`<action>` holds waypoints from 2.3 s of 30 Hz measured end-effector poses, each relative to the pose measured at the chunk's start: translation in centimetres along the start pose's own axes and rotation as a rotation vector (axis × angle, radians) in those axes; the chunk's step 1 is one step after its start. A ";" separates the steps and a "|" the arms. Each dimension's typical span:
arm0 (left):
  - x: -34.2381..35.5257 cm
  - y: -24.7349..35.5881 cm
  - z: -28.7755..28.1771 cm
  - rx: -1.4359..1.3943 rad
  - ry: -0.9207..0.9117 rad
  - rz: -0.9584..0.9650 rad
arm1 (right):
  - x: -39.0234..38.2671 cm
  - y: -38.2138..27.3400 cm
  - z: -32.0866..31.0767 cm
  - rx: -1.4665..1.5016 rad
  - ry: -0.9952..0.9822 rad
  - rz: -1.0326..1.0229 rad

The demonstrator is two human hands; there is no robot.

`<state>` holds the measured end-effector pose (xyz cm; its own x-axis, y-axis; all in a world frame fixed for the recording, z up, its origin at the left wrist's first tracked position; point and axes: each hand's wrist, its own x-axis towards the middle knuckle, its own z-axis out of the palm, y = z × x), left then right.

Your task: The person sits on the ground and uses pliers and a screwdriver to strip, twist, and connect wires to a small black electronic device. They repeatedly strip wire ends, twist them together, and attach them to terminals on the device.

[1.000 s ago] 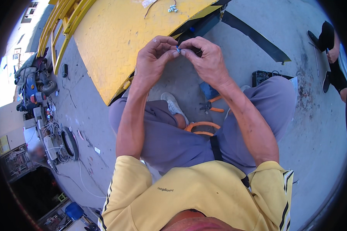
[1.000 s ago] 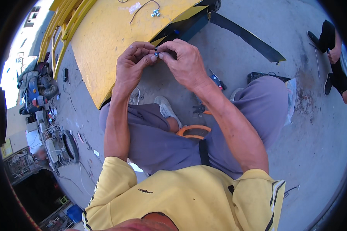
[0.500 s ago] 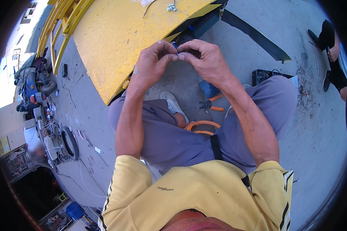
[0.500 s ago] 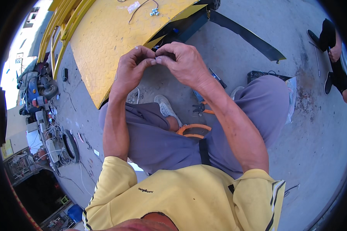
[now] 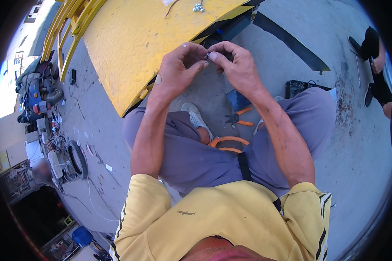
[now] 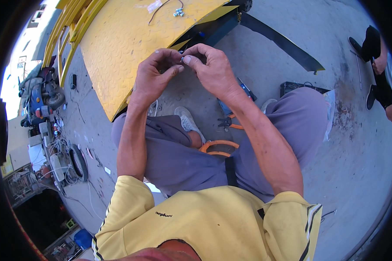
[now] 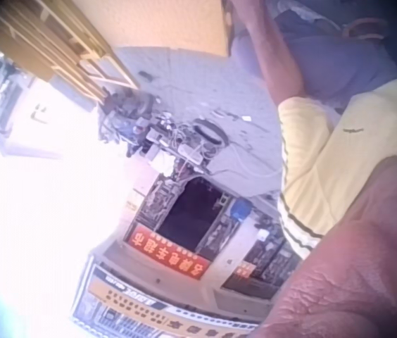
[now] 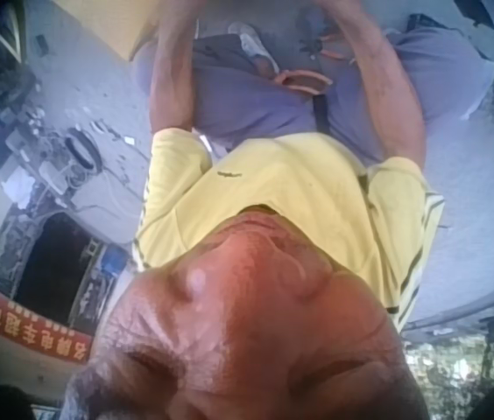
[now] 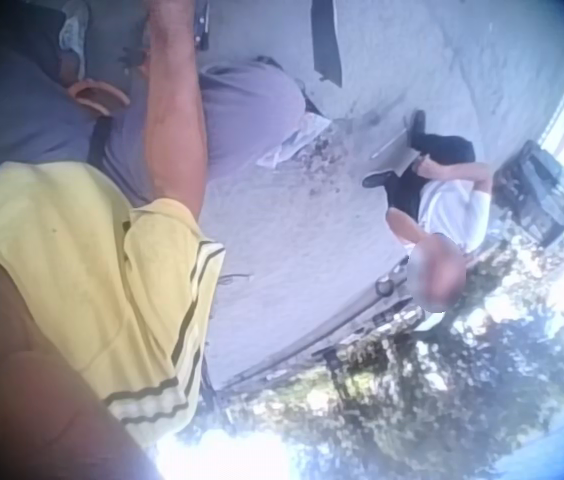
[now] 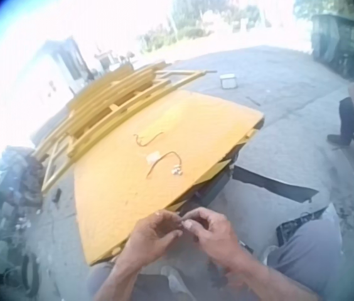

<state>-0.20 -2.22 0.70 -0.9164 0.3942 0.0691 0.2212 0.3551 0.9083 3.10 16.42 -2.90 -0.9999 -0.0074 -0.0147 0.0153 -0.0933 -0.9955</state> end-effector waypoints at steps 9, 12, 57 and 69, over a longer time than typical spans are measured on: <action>0.4 -0.4 0.2 0.302 0.075 0.308 | 0.3 0.3 -0.5 0.172 -0.056 0.110; 0.4 -0.3 0.2 0.312 0.086 0.329 | 0.3 0.2 -0.5 0.165 -0.057 0.108; 0.1 0.0 0.1 -0.155 0.068 0.002 | -0.5 -0.7 0.1 -0.331 0.118 -0.497; 0.3 0.0 0.8 -0.195 0.091 -0.023 | -0.3 -0.2 0.0 -0.344 0.150 -0.522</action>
<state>-0.17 -1.43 0.44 -0.9489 0.3061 0.0763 0.1392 0.1891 0.9721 3.36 16.48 -2.68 -0.8655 0.0940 0.4921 -0.4519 0.2776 -0.8478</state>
